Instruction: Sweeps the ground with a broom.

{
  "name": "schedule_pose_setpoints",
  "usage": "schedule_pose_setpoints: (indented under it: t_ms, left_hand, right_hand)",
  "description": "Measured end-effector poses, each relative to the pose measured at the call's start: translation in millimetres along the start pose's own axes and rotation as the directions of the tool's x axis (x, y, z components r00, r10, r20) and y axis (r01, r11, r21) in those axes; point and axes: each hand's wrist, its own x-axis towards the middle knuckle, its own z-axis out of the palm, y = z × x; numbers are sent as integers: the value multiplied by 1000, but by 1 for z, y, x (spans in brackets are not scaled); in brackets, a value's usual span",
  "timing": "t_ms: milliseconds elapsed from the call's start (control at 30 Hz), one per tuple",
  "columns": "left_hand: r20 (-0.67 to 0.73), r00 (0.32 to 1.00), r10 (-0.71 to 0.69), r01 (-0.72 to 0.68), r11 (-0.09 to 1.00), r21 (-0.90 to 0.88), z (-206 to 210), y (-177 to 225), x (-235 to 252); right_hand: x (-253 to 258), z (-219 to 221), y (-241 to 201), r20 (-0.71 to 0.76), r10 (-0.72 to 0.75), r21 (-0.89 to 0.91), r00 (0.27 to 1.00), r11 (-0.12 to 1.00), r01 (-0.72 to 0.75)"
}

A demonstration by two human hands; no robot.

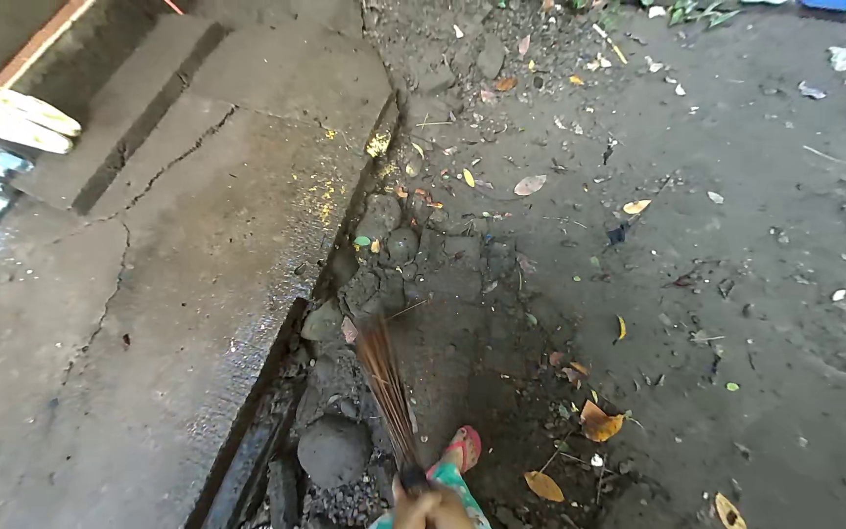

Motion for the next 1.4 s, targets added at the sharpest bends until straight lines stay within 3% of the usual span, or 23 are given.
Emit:
schedule_pose_setpoints:
  t_ms: [67, 133, 167, 200, 267, 333, 433, 533, 633, 700, 767, 867, 933, 1000, 1067, 1133, 1233, 1333, 1400]
  left_hand:
    - [122, 990, -68, 40, 975, 218, 5, 14, 52]
    - [211, 976, -61, -16, 938, 346, 14, 37, 82]
    - [281, 958, -55, -57, 925, 377, 14, 50, 85]
    - [342, 939, -49, -95, 915, 393, 10, 61, 83]
    - [415, 909, -26, -136, 924, 357, -13, 69, 69]
    - [447, 894, 24, -144, 961, 236, -34, 80, 53]
    - [363, 927, 99, -160, 976, 144, -51, 112, 47]
    - [190, 972, 140, -180, 962, 207, -42, 169, 77]
    - [137, 980, 145, -177, 948, 264, -25, 227, 148]
    - [204, 968, 144, -202, 931, 304, -15, 253, 186]
    - [338, 936, 97, -236, 886, 399, -25, 270, 191]
    - [489, 871, 45, -284, 859, 426, -61, 260, 167]
    - [487, 871, 66, -208, 947, 244, -72, 246, 126]
    - [314, 930, 190, -230, 968, 96, -54, 231, 89]
    - [115, 956, 270, -273, 962, 17, -25, 220, 92]
    - [215, 968, 132, -183, 954, 236, -12, 237, 131]
    - [355, 935, -6, -175, 862, 476, 29, 266, 182]
    - [500, 862, -90, -244, 789, 563, 31, 264, 184]
    - [535, 837, -118, -225, 816, 532, 17, 251, 159]
  right_hand:
    - [40, -22, -20, -16, -44, -174, 999, 984, 41]
    - [61, -17, -36, -236, -55, -66, 970, 997, 41]
    - [73, -7, -25, -378, -137, -14, 916, 990, 143]
    - [72, 1, -27, -425, -145, 53, 894, 981, 185]
    - [49, 21, -43, -402, -130, 162, 906, 964, 210]
    - [31, 47, -61, -410, -199, 265, 890, 908, 325]
    - [32, 73, -96, -320, -180, 355, 930, 887, 294]
    - [73, 80, -159, -184, -110, 216, 977, 965, 150]
    - [162, 73, -206, -93, -138, -31, 986, 990, 135]
    - [194, 74, -230, -193, -138, -1, 971, 990, 141]
    - [194, 95, -225, -374, -195, 147, 907, 953, 265]
    - [166, 129, -197, -495, -248, 306, 833, 847, 434]
    - [136, 141, -184, -471, -206, 393, 858, 822, 413]
    - [117, 136, -180, -411, -166, 417, 897, 840, 346]
    - [119, 114, -186, -344, -162, 335, 925, 899, 282]
    - [140, 81, -209, -284, -153, 196, 947, 957, 213]
    - [184, 48, -228, -466, -140, 221, 874, 938, 268]
    - [170, 52, -225, -599, -58, 393, 798, 847, 357]
    - [145, 62, -212, -612, -31, 432, 790, 824, 367]
